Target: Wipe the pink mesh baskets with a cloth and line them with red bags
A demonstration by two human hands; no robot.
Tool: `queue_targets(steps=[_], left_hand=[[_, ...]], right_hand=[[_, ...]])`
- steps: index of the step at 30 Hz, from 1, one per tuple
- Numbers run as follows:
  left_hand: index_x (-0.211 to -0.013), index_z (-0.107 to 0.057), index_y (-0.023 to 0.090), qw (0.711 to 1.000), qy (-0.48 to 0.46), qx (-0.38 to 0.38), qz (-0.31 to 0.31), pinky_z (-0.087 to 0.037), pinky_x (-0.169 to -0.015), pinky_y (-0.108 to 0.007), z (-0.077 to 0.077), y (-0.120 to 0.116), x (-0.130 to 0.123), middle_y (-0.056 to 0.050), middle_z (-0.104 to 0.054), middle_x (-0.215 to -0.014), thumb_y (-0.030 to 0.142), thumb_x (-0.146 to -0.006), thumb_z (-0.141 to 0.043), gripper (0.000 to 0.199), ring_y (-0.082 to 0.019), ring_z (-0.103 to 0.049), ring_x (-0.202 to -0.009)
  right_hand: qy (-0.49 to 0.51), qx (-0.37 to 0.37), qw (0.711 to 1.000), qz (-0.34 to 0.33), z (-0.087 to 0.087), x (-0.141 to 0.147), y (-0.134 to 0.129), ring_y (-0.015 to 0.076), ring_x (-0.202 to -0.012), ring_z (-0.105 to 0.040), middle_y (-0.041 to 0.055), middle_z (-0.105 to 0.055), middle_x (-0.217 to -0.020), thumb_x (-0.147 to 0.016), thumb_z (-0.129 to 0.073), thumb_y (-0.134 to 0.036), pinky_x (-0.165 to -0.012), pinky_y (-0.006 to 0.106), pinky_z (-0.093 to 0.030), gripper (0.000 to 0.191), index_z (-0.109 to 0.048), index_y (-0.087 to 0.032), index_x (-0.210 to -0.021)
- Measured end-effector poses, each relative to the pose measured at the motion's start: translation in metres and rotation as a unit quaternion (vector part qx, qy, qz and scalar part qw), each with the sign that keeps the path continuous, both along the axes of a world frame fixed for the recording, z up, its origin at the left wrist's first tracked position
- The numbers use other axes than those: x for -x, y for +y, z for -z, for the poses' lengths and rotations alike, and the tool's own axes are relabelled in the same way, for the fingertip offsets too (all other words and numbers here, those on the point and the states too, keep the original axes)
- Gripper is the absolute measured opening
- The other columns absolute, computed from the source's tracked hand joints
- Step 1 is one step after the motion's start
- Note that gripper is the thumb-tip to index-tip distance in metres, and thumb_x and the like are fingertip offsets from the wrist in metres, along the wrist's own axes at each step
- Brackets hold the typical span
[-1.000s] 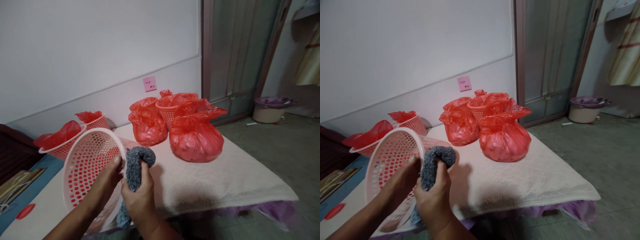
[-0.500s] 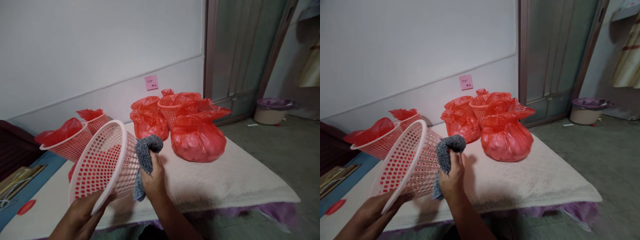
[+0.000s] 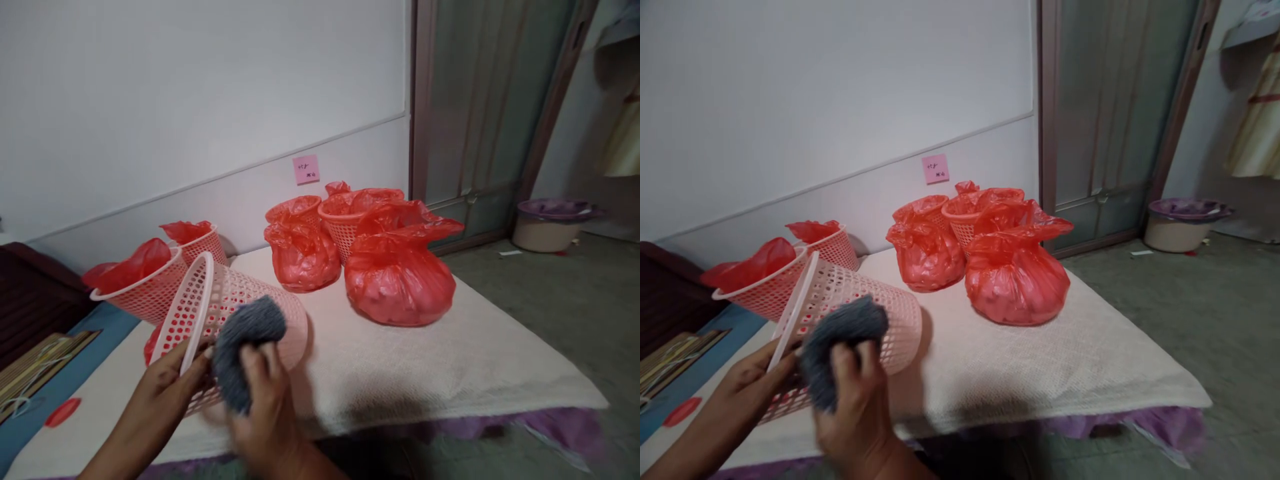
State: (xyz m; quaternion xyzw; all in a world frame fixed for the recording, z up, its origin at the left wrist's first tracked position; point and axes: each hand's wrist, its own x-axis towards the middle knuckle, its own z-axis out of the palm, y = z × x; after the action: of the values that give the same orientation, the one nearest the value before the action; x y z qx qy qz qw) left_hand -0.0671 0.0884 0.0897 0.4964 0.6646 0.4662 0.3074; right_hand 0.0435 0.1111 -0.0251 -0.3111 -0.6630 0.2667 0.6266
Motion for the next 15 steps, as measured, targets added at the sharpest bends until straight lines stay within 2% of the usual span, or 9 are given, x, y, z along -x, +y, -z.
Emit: queue_targets(steps=[2,5,7,9,12,13,15], left_hand=[[-0.078,-0.072,0.027,0.999,0.030,-0.017,0.027,-0.054,-0.089,-0.031,-0.003,0.000,-0.006,-0.001,-0.076,-0.095,0.046,-0.054,-0.083,0.033,-0.034,-0.061,-0.111],[-0.083,-0.072,0.027,1.000,0.018,0.005,0.017,-0.055,-0.087,-0.033,-0.003,0.003,-0.007,-0.002,-0.076,-0.096,0.049,-0.065,-0.076,0.029,-0.034,-0.061,-0.112],[-0.086,-0.072,0.025,0.999,-0.013,0.033,-0.016,-0.057,-0.084,-0.036,-0.001,0.008,-0.003,-0.005,-0.076,-0.094,0.054,-0.068,-0.072,0.034,-0.035,-0.064,-0.107],[-0.082,-0.072,0.023,0.996,-0.043,0.060,-0.044,-0.058,-0.081,-0.040,0.001,0.015,0.004,-0.008,-0.076,-0.088,0.057,-0.068,-0.070,0.037,-0.036,-0.067,-0.100],[-0.083,-0.072,0.021,0.993,-0.056,0.087,-0.049,-0.057,-0.085,-0.045,0.002,0.023,0.009,-0.011,-0.076,-0.091,0.061,-0.067,-0.068,0.043,-0.036,-0.068,-0.099],[-0.088,-0.073,0.021,0.994,-0.049,0.089,-0.042,-0.056,-0.088,-0.044,0.003,0.024,0.009,-0.012,-0.075,-0.097,0.062,-0.069,-0.066,0.046,-0.035,-0.067,-0.101],[-0.099,-0.071,0.020,0.996,-0.035,0.076,-0.034,-0.053,-0.093,-0.041,0.003,0.023,0.004,-0.012,-0.073,-0.109,0.063,-0.073,-0.063,0.051,-0.032,-0.065,-0.106]], right_hand=[[-0.013,-0.033,0.999,-0.033,-0.005,0.006,-0.013,0.0262,-0.103,-0.058,0.0093,-0.057,-0.111,-0.065,-0.059,-0.014,-0.094,0.039,-0.049,0.065,-0.050,-0.022,-0.129],[-0.023,0.007,1.000,0.009,0.001,0.000,0.003,0.0260,-0.098,-0.059,0.0089,-0.058,-0.105,-0.067,-0.059,-0.015,-0.089,0.041,-0.050,0.061,-0.052,-0.022,-0.127],[-0.027,0.069,0.995,0.071,0.011,-0.010,0.031,0.0267,-0.104,-0.057,0.0108,-0.057,-0.110,-0.068,-0.057,-0.012,-0.091,0.041,-0.049,0.063,-0.051,-0.020,-0.130],[-0.018,0.167,0.977,0.130,0.022,-0.022,0.059,0.0267,-0.107,-0.058,0.0118,-0.058,-0.113,-0.071,-0.055,-0.010,-0.091,0.039,-0.049,0.061,-0.051,-0.019,-0.131],[-0.018,0.290,0.945,0.150,0.030,-0.034,0.079,0.0260,-0.101,-0.063,0.0104,-0.061,-0.109,-0.073,-0.054,-0.010,-0.085,0.036,-0.051,0.056,-0.053,-0.020,-0.128],[-0.013,0.294,0.945,0.143,0.030,-0.034,0.078,0.0256,-0.101,-0.063,0.0100,-0.061,-0.109,-0.073,-0.054,-0.010,-0.086,0.036,-0.051,0.056,-0.053,-0.021,-0.128],[0.002,0.239,0.963,0.122,0.025,-0.028,0.062,0.0254,-0.108,-0.059,0.0104,-0.059,-0.113,-0.071,-0.053,-0.009,-0.092,0.036,-0.048,0.061,-0.050,-0.020,-0.130]])
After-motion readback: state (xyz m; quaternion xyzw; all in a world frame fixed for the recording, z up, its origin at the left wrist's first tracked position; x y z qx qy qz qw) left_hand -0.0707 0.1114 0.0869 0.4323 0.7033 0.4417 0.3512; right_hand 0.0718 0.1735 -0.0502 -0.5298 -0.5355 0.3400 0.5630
